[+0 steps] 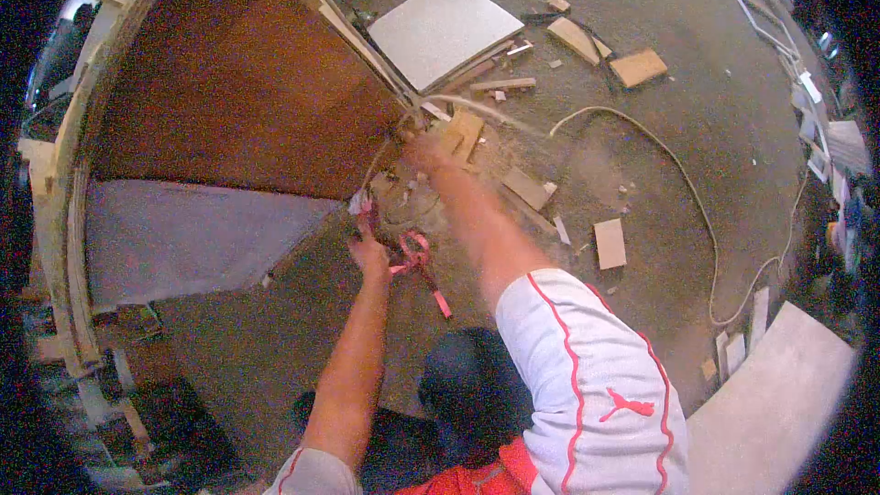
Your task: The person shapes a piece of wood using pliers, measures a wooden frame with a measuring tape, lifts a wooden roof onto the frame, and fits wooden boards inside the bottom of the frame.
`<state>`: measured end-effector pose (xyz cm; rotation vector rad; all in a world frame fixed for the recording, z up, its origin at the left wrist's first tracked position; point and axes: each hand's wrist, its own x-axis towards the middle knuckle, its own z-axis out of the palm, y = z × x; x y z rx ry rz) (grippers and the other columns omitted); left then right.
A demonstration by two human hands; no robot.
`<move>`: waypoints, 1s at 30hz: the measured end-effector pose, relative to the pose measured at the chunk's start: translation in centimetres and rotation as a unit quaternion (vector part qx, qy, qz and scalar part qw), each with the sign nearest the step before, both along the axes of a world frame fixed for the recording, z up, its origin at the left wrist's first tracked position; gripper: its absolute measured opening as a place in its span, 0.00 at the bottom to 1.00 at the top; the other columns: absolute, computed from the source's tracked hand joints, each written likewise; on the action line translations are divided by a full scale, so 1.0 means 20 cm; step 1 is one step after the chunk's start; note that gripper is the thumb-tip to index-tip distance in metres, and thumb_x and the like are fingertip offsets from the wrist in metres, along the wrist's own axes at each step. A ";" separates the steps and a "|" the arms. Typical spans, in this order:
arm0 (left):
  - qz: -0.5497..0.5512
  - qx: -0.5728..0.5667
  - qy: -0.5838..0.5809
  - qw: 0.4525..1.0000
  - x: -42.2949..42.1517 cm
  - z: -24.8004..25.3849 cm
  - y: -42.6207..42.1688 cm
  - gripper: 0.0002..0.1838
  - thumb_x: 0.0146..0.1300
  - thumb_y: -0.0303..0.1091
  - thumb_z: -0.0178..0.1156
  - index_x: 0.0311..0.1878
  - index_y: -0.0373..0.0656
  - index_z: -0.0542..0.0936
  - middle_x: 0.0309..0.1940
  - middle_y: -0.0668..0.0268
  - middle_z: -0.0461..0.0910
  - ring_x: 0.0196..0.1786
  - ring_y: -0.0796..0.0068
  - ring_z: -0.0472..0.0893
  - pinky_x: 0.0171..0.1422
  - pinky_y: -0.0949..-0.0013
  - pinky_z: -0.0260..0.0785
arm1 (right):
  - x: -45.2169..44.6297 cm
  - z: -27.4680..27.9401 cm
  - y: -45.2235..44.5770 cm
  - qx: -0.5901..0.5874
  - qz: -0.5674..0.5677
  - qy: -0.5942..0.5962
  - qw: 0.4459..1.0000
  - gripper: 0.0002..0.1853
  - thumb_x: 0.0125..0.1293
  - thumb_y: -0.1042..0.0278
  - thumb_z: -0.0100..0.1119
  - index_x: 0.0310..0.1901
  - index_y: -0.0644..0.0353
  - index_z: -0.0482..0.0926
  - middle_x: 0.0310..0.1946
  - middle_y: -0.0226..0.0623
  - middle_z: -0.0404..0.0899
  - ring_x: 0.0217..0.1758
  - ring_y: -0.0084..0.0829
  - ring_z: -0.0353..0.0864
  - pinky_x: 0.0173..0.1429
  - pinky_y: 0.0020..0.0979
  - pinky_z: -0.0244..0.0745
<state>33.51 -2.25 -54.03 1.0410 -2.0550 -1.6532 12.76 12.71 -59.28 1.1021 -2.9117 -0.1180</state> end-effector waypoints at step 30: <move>-0.154 -0.090 -0.005 0.984 -0.19 0.29 0.42 0.22 0.77 0.48 0.55 0.49 0.34 0.76 0.43 0.59 0.82 0.46 0.67 0.79 0.54 0.63 0.70 | -0.46 1.32 0.85 -0.179 -0.419 0.031 0.890 0.12 0.70 0.63 0.56 0.45 0.50 0.89 0.49 0.46 0.87 0.52 0.48 0.88 0.52 0.45 0.85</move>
